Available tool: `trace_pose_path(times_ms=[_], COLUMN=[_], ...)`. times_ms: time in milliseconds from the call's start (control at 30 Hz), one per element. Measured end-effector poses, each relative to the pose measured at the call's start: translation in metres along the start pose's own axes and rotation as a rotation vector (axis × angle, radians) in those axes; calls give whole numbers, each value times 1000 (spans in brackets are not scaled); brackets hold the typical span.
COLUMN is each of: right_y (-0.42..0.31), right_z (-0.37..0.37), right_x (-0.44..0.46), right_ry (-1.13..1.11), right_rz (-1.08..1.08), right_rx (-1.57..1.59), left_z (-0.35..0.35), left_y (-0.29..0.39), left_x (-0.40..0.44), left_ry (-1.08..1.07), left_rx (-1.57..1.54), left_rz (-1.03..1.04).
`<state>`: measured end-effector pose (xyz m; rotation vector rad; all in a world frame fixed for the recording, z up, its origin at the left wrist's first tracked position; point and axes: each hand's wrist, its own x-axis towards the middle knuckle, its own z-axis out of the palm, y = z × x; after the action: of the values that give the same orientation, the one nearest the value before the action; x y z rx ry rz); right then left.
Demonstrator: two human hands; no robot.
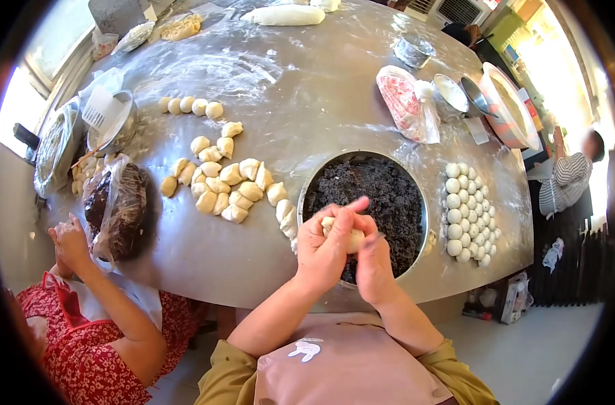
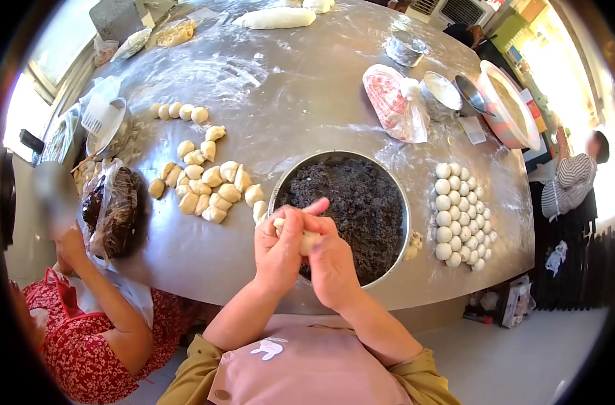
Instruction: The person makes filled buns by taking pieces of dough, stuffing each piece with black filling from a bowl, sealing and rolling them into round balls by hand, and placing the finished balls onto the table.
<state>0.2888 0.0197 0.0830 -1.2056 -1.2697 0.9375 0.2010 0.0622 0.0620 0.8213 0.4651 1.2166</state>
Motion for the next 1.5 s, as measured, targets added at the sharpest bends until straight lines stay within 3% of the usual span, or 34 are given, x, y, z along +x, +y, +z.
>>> trace_pose_path(times_ms=[67,100,167,233,267,300,400,433,500,533,567,600,667,700,800,833,900,933,1033,1133,1200,1267,1300,1333,1400,1500], right_y=[13,8,-1,9,13,0,8,3,1,-1,-1,-1,-5,-9,12,10,7,5,-2,-5,1,10,12,12,10,-2], right_z=[11,3,-15,-21,-22,-21,0,3,-8,-15,-21,-24,-26,-25,-5,-8,-24,-29,-28,-26,-21,-31,-35,-36,-36,-37], right_x=[2,1,-1,-5,-6,-6,-2,0,-2,-4,-5,-7,-5,-3,-6,-6,-8,-9,-7,-9,-9,-10,-11,-11,-9,-4], right_ry=[156,94,7,-94,-147,-146,76,110,74,55,13,-47,-150,-185,70,71,17,-4,-127,-145,-49,-60,-72,-72,-68,-5], right_rz=[-162,49,419,480,510,496,-54,-29,243,377,435,432,362,293,-98,-79,154,272,217,132,44,245,346,322,273,-9], right_rx=[-225,-118,201,301,350,293,-105,-217,152,336,311,291,229,188,-214,-150,109,240,59,-203,-137,112,244,222,177,-31], left_z=[-3,2,18,14,2,-3,-8,-7,5,11,20,26,-4,-1,4,2,21,23,0,13,10,23,32,43,25,24], left_y=[-2,0,10,10,12,1,-10,-9,-4,-2,6,13,-10,-12,-4,-7,3,3,-14,-6,-10,-13,-12,-9,-16,-25], left_x=[3,0,2,2,-2,-1,-1,-2,-1,2,2,2,1,1,-1,0,0,2,-6,-3,-3,-1,1,1,-1,0], left_ry=[-38,-2,128,3,-179,-159,-86,-75,-110,-78,-26,27,-225,-138,17,-29,52,33,-54,70,20,69,57,99,-114,-31], left_rx=[90,-96,-125,141,251,166,134,99,-134,-142,7,158,151,7,65,60,-204,-182,63,99,142,-117,-54,-56,334,311], left_rz=[76,-14,-36,43,-22,119,56,31,-6,50,86,125,109,68,-20,-25,-65,-68,-33,-54,-28,-83,19,100,106,151])
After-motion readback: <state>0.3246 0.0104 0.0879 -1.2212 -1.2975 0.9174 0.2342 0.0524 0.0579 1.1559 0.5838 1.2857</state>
